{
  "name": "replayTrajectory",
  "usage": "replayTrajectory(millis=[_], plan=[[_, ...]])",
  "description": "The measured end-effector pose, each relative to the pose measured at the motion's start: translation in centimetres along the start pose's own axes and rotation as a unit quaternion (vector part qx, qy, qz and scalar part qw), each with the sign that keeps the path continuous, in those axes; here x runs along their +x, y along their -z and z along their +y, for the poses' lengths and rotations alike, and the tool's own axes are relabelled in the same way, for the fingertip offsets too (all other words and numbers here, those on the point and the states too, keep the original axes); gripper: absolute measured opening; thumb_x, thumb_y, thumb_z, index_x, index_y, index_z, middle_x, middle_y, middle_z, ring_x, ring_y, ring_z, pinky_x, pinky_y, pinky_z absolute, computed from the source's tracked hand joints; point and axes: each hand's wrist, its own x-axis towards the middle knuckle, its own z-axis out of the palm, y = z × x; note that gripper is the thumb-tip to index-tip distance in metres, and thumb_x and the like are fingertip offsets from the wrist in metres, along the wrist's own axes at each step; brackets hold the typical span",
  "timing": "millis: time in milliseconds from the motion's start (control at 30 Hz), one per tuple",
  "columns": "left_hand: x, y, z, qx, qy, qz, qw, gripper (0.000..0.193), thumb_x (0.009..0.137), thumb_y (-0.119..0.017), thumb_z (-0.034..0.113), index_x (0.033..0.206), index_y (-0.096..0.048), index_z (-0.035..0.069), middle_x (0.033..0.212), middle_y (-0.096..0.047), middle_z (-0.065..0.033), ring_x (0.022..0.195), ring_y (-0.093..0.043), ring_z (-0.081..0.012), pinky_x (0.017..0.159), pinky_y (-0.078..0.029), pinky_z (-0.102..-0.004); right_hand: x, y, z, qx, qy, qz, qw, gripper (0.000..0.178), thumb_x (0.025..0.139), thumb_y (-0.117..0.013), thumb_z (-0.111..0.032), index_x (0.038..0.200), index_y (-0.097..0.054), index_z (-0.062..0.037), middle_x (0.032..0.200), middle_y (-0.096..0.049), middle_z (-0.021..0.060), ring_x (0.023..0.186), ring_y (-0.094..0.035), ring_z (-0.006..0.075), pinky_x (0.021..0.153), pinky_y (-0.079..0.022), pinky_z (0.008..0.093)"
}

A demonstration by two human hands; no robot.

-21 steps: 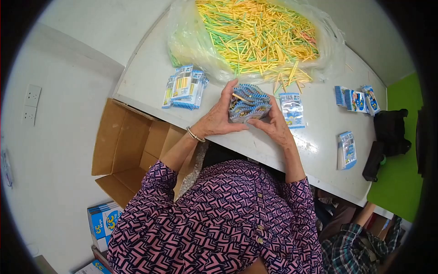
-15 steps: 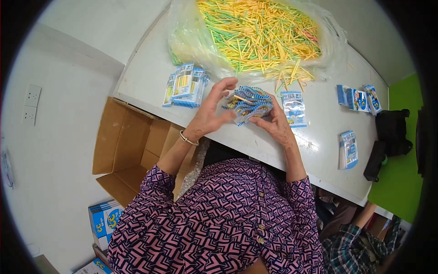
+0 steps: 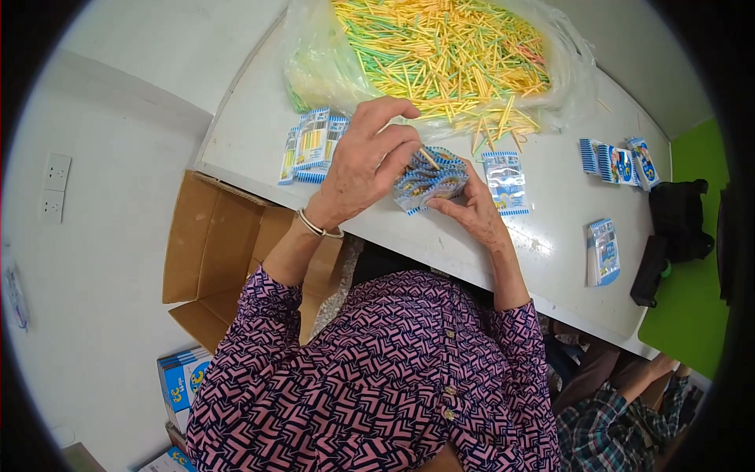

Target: Packing bunches of yellow and green plastic strands into small blue bags.

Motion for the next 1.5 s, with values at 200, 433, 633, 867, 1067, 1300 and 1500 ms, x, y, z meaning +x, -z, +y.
replayTrajectory(millis=[200,433,633,867,1067,1300,1500], plan=[[0.3,0.2,0.9,0.057,-0.058,-0.064,0.995,0.013,0.076,-0.064,-0.002,0.088,-0.062,0.003,0.111,-0.057,-0.0102,0.107,-0.051,-0.03,0.09,-0.042,-0.0384,0.0,0.0,-0.2,0.0,-0.005,-0.007,1.0,0.061,0.077,-0.072,-0.002,0.129,-0.041,-0.0032,0.117,-0.056,0.0064,0.107,-0.053,0.0141,0.095,-0.041,0.0294],[0.7,-0.2,0.7,0.013,-0.043,-0.103,0.994,0.01,0.079,-0.063,0.001,0.089,-0.062,0.003,0.11,-0.056,-0.0087,0.107,-0.051,-0.0276,0.09,-0.042,-0.036,-0.1,-0.1,-0.3,-0.001,0.007,-0.001,1.0,0.061,0.076,-0.072,-0.003,0.129,-0.041,-0.0029,0.114,-0.057,0.0058,0.105,-0.053,0.0131,0.093,-0.042,0.0289],[-0.9,-2.1,0.1,-0.082,0.052,-0.084,0.992,0.012,0.08,-0.063,0.001,0.092,-0.063,0.002,0.112,-0.056,-0.0084,0.108,-0.05,-0.0248,0.089,-0.042,-0.0335,0.0,-0.1,0.3,-0.022,0.026,0.007,0.999,0.062,0.076,-0.074,-0.01,0.129,-0.042,-0.0044,0.109,-0.06,0.0074,0.099,-0.057,0.0143,0.088,-0.045,0.0289],[-0.4,-0.8,1.2,0.097,-0.015,-0.108,0.989,0.043,0.077,-0.071,0.016,0.117,-0.06,0.007,0.126,-0.05,-0.0132,0.121,-0.043,-0.0314,0.1,-0.034,-0.0409,0.0,0.0,0.0,-0.012,0.0,-0.005,1.0,0.055,0.078,-0.072,-0.005,0.126,-0.044,-0.002,0.112,-0.059,0.0052,0.102,-0.055,0.0124,0.09,-0.044,0.0283],[-4.3,-0.6,-3.0,-0.183,0.201,-0.165,0.948,0.108,0.065,-0.083,0.032,0.144,-0.015,0.007,0.138,-0.035,-0.0221,0.129,-0.036,-0.0337,0.107,-0.028,-0.0453,0.2,0.2,0.3,0.031,0.011,0.015,0.999,0.053,0.077,-0.074,-0.009,0.121,-0.047,-0.0006,0.103,-0.064,0.0063,0.093,-0.058,0.0103,0.083,-0.046,0.0251],[-6.7,-5.7,-2.5,-0.325,0.212,-0.098,0.917,0.129,0.064,-0.085,0.017,0.143,0.018,0.011,0.141,-0.022,-0.0271,0.131,-0.032,-0.0332,0.108,-0.03,-0.0438,0.0,0.0,0.0,0.005,0.039,0.023,0.999,0.055,0.076,-0.075,-0.012,0.122,-0.047,-0.0013,0.105,-0.063,0.0069,0.094,-0.057,0.0117,0.084,-0.046,0.0267],[-6.8,-5.4,-3.4,-0.368,0.234,-0.091,0.895,0.124,0.067,-0.083,0.013,0.144,0.014,0.013,0.141,-0.028,-0.0204,0.129,-0.035,-0.029,0.106,-0.032,-0.0396,0.0,0.6,-0.1,-0.064,0.027,-0.029,0.997,0.06,0.073,-0.076,-0.015,0.123,-0.046,-0.0023,0.106,-0.063,0.0101,0.094,-0.058,0.0159,0.081,-0.047,0.0295]])
